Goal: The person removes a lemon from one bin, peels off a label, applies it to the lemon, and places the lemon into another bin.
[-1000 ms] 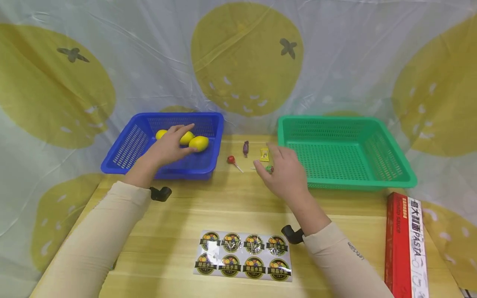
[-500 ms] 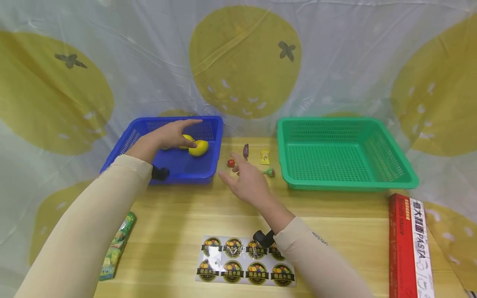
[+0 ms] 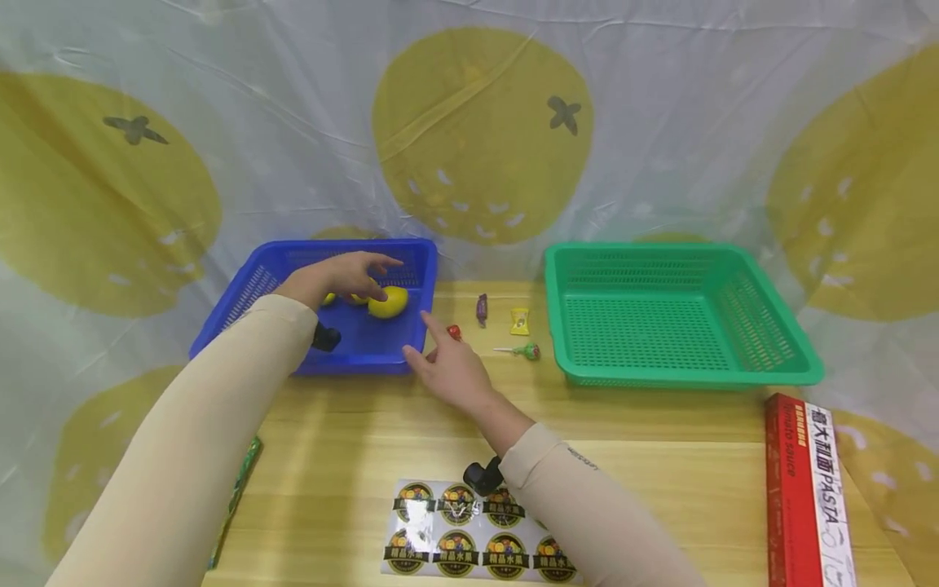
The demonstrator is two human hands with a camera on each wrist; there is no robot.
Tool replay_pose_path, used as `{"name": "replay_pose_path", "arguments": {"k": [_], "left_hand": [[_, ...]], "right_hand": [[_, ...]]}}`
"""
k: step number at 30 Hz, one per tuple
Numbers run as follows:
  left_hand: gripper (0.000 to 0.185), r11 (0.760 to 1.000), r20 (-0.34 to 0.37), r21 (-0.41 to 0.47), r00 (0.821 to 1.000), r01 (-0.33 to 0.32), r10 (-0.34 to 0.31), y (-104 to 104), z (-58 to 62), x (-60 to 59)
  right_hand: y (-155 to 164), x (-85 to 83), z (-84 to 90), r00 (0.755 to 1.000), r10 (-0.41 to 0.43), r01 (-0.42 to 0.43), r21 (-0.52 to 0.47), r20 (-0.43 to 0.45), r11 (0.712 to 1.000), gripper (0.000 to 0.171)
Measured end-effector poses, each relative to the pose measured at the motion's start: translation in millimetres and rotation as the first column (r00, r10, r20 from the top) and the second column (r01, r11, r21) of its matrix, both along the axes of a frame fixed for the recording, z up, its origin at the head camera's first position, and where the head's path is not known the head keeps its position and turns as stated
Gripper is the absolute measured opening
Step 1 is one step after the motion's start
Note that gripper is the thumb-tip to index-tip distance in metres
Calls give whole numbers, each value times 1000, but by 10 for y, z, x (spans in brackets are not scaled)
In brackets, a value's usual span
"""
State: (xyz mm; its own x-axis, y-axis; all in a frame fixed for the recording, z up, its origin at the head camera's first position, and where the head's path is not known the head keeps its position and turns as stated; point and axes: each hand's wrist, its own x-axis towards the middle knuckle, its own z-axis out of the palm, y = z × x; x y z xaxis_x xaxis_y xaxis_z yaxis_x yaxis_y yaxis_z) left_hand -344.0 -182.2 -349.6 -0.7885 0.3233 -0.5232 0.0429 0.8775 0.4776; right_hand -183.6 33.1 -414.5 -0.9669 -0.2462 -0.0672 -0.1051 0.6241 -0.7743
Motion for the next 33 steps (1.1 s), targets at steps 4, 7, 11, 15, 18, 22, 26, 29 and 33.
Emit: {"name": "replay_pose_path", "arguments": {"k": [4,7,11,15,18,22,26,29,33], "left_hand": [[75,1000,2,-21,1000,17,-17,12,-33,-8],[73,998,-16,-59,999,32,-33,29,-51,2],[70,993,-42,-112,998,44,-49,47,-94,-14],[68,987,-68,-147,995,66,-77,72,-123,-17],[66,983,-77,-168,993,73,-87,74,-156,-24],[63,983,-89,-175,993,60,-77,60,-210,-47],[63,984,-102,-173,992,52,-70,47,-255,-73],[63,984,-103,-172,992,49,-67,39,-278,-85],[62,982,-122,-178,988,67,-89,33,-270,-65]], "right_hand": [[-37,10,-11,1000,6,-6,-3,-1,1000,69],[-41,22,-26,1000,13,-13,-7,-6,1000,67],[-29,33,-47,1000,18,-19,-10,-23,1000,66],[-12,36,-57,1000,17,-18,-23,-24,1000,67],[-6,35,-70,1000,22,-23,-30,-20,999,66],[-11,23,-112,999,28,-30,-39,-30,999,66],[-25,18,-153,999,24,-26,-47,-41,999,67],[-30,16,-179,999,27,-30,-54,-40,998,67],[-23,10,-200,999,39,-40,-60,-22,997,67]]}}
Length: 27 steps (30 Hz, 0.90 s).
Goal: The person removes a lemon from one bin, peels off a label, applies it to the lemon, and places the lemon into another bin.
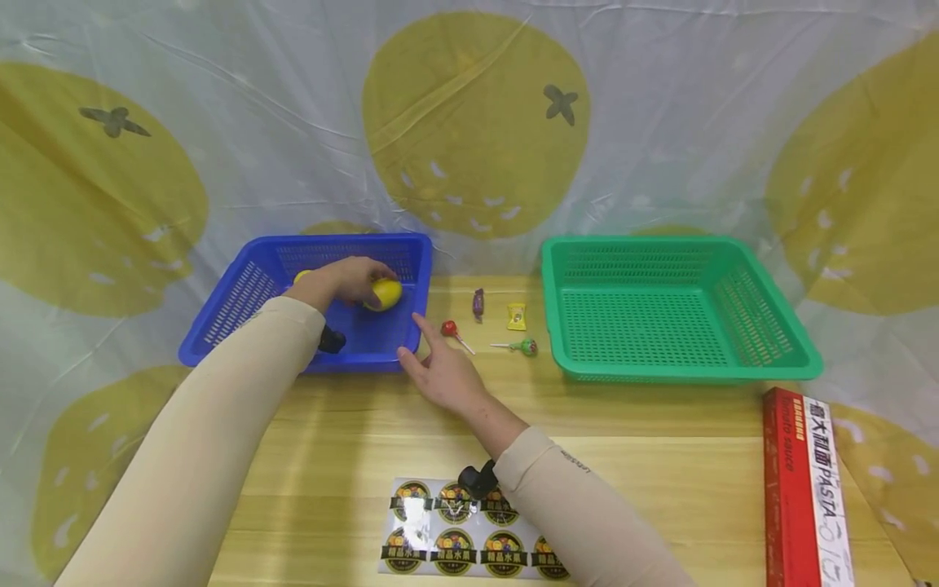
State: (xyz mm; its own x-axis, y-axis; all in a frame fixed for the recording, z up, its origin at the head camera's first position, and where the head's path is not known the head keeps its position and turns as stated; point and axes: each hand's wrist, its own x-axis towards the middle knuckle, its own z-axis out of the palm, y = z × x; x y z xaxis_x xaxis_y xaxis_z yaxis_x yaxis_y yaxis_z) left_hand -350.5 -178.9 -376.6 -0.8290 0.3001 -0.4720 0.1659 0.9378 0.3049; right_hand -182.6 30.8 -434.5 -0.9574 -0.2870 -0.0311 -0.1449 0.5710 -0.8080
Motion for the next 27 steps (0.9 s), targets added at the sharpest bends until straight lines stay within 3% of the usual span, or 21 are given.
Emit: {"name": "replay_pose_path", "arguments": {"k": [8,16,22,27], "left_hand": [[60,1000,-51,-12,998,26,-27,-22,239,44],[63,995,-57,94,998,29,-24,-74,543,130],[64,977,-179,204,984,63,-27,-111,656,286],[65,931,-285,357,958,70,37,-181,657,536]], "right_hand": [[-1,-76,9,999,8,-8,-10,47,1000,69],[9,-137,19,997,13,-11,-30,77,999,68],[23,-176,14,996,-11,13,-26,92,1000,68],[14,-204,-8,997,-13,14,-2,82,1000,68]]}}
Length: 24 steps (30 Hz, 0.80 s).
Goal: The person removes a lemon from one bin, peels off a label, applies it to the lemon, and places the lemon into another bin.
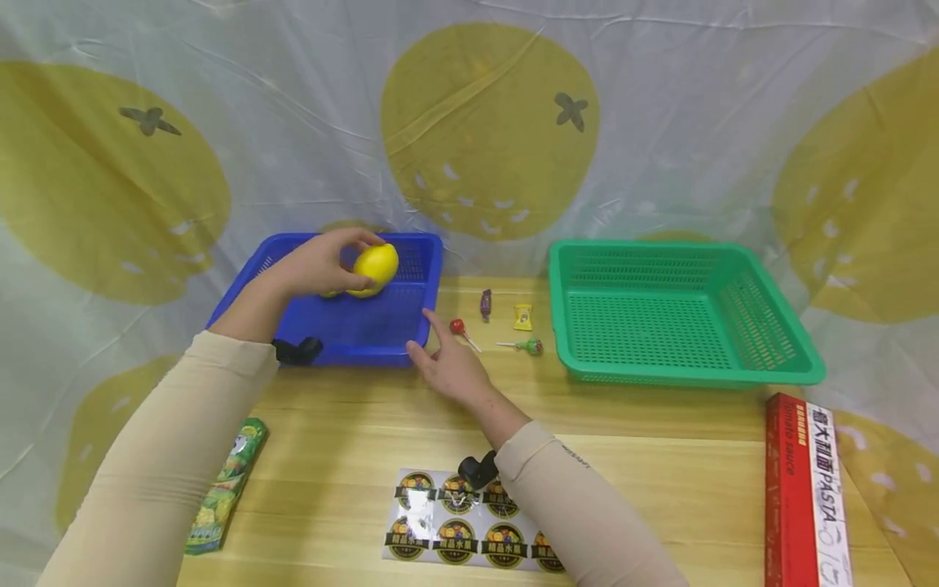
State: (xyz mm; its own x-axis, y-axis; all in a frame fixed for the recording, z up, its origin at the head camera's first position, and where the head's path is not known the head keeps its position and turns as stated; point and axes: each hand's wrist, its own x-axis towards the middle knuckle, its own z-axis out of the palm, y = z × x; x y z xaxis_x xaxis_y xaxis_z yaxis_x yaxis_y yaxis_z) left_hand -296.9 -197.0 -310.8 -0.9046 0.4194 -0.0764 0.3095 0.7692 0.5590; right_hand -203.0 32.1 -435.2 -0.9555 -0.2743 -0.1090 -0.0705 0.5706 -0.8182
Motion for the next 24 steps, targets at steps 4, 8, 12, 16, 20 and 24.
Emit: {"name": "replay_pose_path", "arguments": {"k": [4,8,12,16,20,24], "left_hand": [[65,994,-64,96,997,-45,51,-32,-43,237],[64,983,-84,158,990,-95,109,-48,-129,488],[66,967,-79,196,981,-161,180,-35,-211,781],[67,949,-99,208,961,-235,260,-30,-262,1067],[65,930,-98,260,951,-261,294,-29,-337,1315],[68,898,-28,362,960,-251,279,-19,-484,1544]], "right_hand": [[-6,-19,-5,1000,-2,2,10,-12,1000,67],[10,-36,25,1000,-2,3,18,-18,1000,68],[51,-40,71,1000,12,-12,26,-11,1000,70],[116,8,113,999,27,-26,19,-31,999,71],[253,164,164,998,43,-43,6,-46,999,69],[468,394,188,997,77,-78,-29,-19,997,69]]}}
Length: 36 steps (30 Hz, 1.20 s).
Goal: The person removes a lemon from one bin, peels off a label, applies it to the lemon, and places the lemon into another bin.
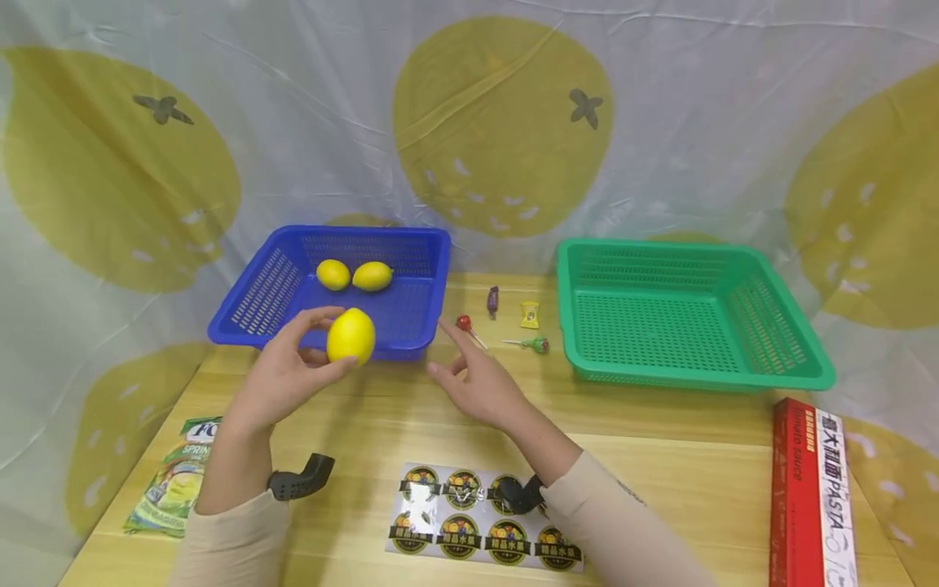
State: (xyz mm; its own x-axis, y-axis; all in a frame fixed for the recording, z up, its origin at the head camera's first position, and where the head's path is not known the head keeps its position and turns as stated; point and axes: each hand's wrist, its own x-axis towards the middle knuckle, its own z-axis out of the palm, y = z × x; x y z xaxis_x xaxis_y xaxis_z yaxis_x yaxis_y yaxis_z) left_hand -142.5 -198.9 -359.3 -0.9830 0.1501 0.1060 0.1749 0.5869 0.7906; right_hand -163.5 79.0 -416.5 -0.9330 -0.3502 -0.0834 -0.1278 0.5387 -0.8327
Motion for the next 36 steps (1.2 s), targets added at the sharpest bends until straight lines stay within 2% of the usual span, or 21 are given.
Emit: {"name": "replay_pose_path", "arguments": {"k": [5,10,17,23,30,36], "left_hand": [[77,984,109,172,992,50,-70,94,-234,239],[69,974,196,200,970,105,-145,285,-419,367],[69,962,256,228,943,153,-211,618,-625,301],[76,953,234,223,938,206,-257,953,-793,232],[73,952,180,104,936,289,-304,1248,-879,179],[73,950,237,111,920,293,-311,1365,-938,159]], "right_hand": [[336,312,-45,999,54,-54,13,5,998,67],[676,583,-86,996,87,-88,79,10,993,64],[1132,881,-167,993,114,-116,154,20,981,66],[1446,1040,-294,996,85,-85,240,12,967,56],[1514,1115,-424,995,94,-98,259,28,961,51],[1482,1161,-505,996,82,-86,274,26,958,51]]}}
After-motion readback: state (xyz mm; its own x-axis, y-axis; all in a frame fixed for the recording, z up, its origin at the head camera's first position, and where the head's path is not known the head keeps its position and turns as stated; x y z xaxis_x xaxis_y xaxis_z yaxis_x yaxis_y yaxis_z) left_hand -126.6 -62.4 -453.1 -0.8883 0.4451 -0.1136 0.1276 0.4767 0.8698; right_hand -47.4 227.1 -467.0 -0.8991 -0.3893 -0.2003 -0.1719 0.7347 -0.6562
